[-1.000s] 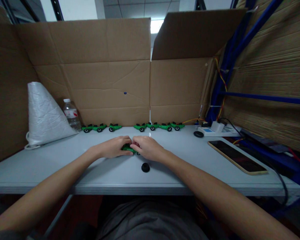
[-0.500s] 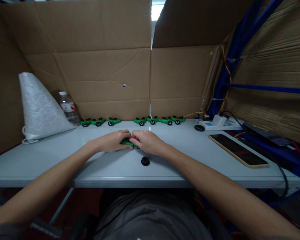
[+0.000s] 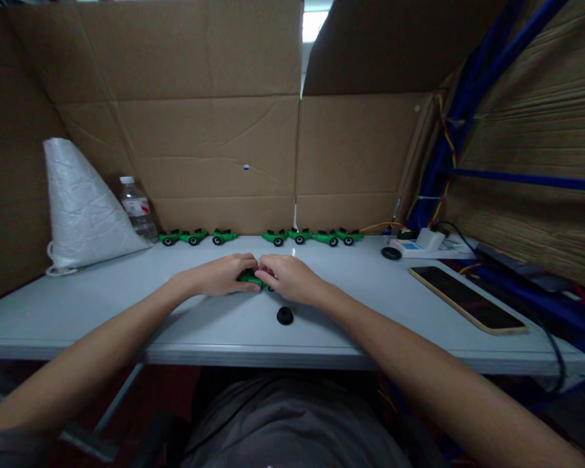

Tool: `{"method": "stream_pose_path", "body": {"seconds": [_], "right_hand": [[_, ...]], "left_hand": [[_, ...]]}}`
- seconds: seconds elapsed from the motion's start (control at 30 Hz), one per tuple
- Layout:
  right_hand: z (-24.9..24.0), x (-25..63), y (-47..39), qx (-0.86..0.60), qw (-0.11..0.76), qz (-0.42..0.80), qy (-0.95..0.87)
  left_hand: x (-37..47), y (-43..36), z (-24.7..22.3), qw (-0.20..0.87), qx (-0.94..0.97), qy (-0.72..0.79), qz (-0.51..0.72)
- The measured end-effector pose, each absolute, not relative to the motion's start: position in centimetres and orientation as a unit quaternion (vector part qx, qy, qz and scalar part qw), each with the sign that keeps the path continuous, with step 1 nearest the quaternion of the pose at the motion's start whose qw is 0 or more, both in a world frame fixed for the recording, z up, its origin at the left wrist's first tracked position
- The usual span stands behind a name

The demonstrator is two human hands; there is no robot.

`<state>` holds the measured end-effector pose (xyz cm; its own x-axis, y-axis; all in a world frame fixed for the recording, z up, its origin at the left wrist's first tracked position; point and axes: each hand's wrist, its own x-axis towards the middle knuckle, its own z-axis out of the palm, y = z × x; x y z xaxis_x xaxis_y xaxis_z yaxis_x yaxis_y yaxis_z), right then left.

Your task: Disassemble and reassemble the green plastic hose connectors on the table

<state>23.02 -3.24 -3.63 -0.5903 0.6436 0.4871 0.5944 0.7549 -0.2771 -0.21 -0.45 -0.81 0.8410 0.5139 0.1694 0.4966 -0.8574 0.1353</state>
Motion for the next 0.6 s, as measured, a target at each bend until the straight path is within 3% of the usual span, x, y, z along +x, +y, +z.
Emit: {"method": "stream_pose_path", "body": {"seconds": [0.6], "right_hand": [[-3.64,23.00,-3.29,-0.358,0.285,0.044,-0.888]], "left_hand": [[-0.21,-0.66,-0.56,0.052,0.957,0.267,0.101]]}}
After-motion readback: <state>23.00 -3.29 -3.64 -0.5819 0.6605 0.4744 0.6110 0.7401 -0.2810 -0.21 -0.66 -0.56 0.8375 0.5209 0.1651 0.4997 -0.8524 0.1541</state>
